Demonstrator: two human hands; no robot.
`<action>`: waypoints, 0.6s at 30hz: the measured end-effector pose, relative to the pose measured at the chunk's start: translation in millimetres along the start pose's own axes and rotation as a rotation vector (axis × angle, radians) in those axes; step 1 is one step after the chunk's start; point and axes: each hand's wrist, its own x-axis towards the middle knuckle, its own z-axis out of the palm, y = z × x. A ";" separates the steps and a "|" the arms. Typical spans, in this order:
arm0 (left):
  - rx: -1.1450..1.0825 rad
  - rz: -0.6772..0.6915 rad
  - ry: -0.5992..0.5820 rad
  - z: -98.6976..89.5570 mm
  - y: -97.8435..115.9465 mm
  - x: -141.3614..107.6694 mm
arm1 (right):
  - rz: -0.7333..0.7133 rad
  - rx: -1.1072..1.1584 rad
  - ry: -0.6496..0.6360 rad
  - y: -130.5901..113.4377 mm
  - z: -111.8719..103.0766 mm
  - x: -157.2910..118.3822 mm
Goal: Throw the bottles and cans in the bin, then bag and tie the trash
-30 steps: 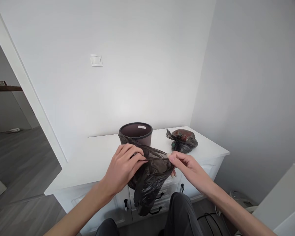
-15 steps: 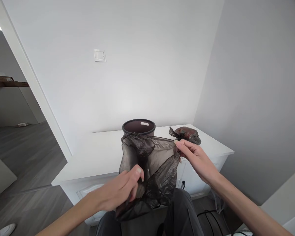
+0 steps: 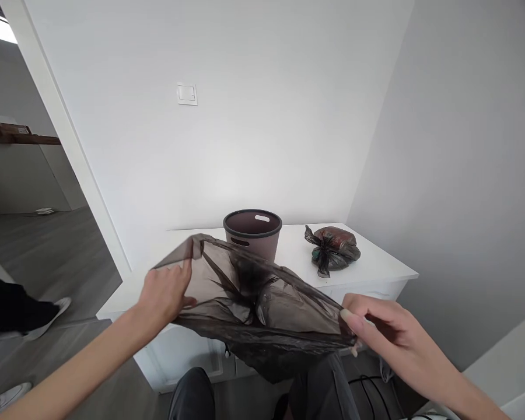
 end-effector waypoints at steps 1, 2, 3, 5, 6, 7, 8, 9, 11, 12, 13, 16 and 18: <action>0.037 -0.013 0.046 -10.4 -4.7 -1.4 | -0.002 -0.022 0.003 1.6 0.8 -4.8; 0.089 -0.021 0.094 -21.1 -8.3 -3.5 | -0.005 -0.039 0.008 2.8 1.3 -8.7; 0.152 -0.026 0.141 -32.1 -10.8 -6.2 | -0.009 -0.052 0.016 3.4 1.7 -11.4; 0.269 -0.040 0.232 -54.1 -13.2 -12.8 | -0.029 -0.073 0.035 2.3 2.5 -12.9; 0.309 -0.052 0.263 -64.8 -13.4 -16.4 | -0.043 -0.084 0.047 0.7 3.1 -12.0; 0.334 -0.070 0.287 -74.9 -13.2 -20.0 | -0.058 -0.096 0.065 -1.4 4.0 -10.3; 0.348 -0.088 0.308 -84.4 -12.9 -23.5 | -0.072 -0.110 0.084 -3.5 5.3 -8.1; 0.358 -0.108 0.331 -93.2 -12.4 -27.1 | -0.087 -0.125 0.104 -5.3 6.9 -5.9; 0.370 -0.151 0.386 -108.7 -11.5 -34.5 | -0.118 -0.158 0.145 -7.4 11.6 -3.4; 0.375 -0.169 0.421 -115.5 -11.1 -38.6 | -0.137 -0.179 0.174 -7.6 14.7 -3.6; 0.379 -0.179 0.460 -121.6 -10.7 -43.0 | -0.160 -0.201 0.219 -7.7 18.6 -5.0; 0.383 -0.186 0.577 -137.1 -9.0 -57.9 | -0.282 -0.236 0.413 -13.9 38.3 -11.0; 0.367 -0.179 0.644 -145.6 -6.7 -67.3 | -0.433 -0.198 0.370 -29.5 60.7 -7.5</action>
